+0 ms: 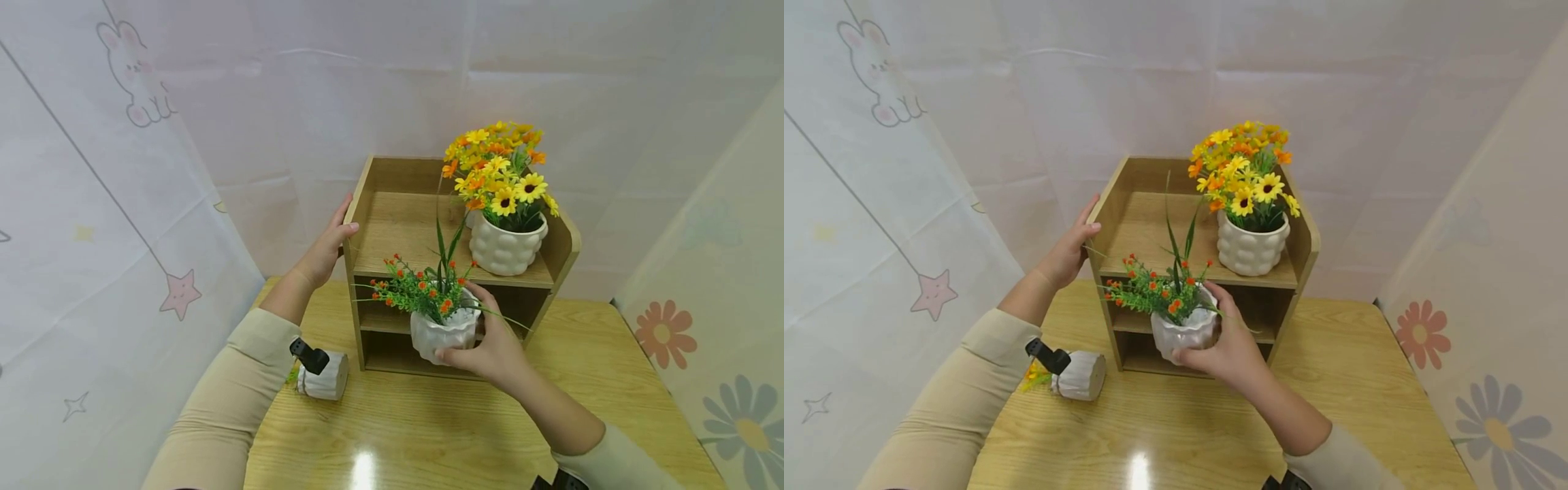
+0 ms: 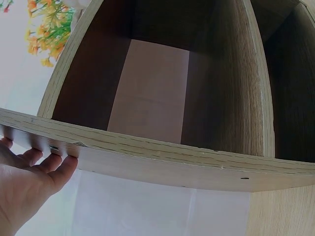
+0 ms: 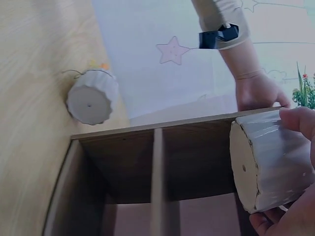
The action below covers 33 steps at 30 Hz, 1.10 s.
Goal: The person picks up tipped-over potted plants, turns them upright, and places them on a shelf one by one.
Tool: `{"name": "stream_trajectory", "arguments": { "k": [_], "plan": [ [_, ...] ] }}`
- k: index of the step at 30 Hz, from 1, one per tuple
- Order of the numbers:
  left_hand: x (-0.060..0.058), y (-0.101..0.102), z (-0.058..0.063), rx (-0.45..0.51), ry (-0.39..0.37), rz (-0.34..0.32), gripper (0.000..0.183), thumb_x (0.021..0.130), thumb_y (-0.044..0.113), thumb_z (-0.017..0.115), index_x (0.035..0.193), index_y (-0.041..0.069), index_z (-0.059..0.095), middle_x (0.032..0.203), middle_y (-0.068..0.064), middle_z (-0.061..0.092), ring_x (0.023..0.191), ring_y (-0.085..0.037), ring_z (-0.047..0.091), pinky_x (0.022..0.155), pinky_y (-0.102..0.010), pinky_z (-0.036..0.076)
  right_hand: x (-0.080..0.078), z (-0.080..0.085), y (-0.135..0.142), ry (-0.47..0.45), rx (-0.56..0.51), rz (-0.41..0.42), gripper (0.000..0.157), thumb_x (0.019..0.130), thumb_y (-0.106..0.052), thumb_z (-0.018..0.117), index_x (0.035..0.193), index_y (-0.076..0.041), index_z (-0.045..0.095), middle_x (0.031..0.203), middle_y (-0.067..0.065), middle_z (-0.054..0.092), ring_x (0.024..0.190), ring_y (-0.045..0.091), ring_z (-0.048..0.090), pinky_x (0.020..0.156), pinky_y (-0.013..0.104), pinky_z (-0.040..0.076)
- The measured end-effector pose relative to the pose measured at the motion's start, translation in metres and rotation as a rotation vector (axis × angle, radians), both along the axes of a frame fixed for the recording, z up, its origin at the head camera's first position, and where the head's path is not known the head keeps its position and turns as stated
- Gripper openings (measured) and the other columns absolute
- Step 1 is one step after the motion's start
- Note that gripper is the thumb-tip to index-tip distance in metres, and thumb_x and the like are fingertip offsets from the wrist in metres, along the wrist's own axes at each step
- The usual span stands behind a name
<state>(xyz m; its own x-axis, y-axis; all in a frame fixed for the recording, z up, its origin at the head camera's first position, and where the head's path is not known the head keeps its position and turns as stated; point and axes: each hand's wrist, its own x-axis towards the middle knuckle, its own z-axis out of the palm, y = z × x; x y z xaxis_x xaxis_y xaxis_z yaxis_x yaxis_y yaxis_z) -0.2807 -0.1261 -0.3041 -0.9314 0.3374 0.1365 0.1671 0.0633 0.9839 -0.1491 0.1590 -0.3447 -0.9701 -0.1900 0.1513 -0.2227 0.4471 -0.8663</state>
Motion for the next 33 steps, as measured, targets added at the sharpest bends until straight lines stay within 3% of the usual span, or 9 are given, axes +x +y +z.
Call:
{"name": "stream_trajectory", "arguments": {
  "k": [8, 17, 25, 33],
  "plan": [
    [-0.001, -0.001, -0.002, -0.001, 0.005, -0.005, 0.076, 0.093, 0.036, 0.038, 0.158, 0.037, -0.003, 0.166, 0.001, -0.008, 0.151, -0.029, 0.003, 0.117, -0.063, 0.005, -0.004, 0.019, -0.003, 0.030, 0.022, -0.017, 0.107, 0.067, -0.018, 0.088, 0.152, -0.021, 0.024, 0.133, 0.019, 0.054, 0.113, 0.032, 0.059, 0.089, 0.039, 0.048],
    [0.001, -0.002, -0.001, -0.008, 0.000, -0.004, 0.077, 0.093, 0.039, 0.038, 0.158, 0.037, -0.003, 0.165, 0.003, -0.010, 0.152, -0.028, -0.003, 0.116, -0.065, 0.002, -0.010, 0.041, -0.011, 0.056, 0.043, -0.025, 0.107, 0.069, -0.018, 0.086, 0.154, -0.014, 0.021, 0.137, 0.021, 0.051, 0.120, 0.035, 0.056, 0.098, 0.049, 0.045],
    [-0.001, -0.002, -0.002, -0.012, -0.009, -0.004, 0.075, 0.093, 0.039, 0.037, 0.156, 0.042, -0.002, 0.166, 0.003, -0.005, 0.151, -0.030, 0.006, 0.117, -0.062, 0.007, -0.024, 0.061, -0.024, 0.054, 0.007, -0.031, 0.109, 0.070, -0.015, 0.085, 0.155, -0.014, 0.017, 0.139, 0.020, 0.047, 0.119, 0.034, 0.054, 0.095, 0.046, 0.048],
    [0.001, -0.002, 0.001, -0.018, -0.004, -0.015, 0.074, 0.094, 0.036, 0.037, 0.156, 0.044, -0.003, 0.166, 0.004, -0.009, 0.152, -0.027, -0.002, 0.118, -0.062, 0.003, -0.036, 0.069, -0.032, 0.012, -0.042, -0.047, 0.111, 0.072, -0.015, 0.084, 0.156, -0.018, 0.013, 0.144, 0.019, 0.039, 0.123, 0.034, 0.051, 0.097, 0.047, 0.047]
  ]
}}
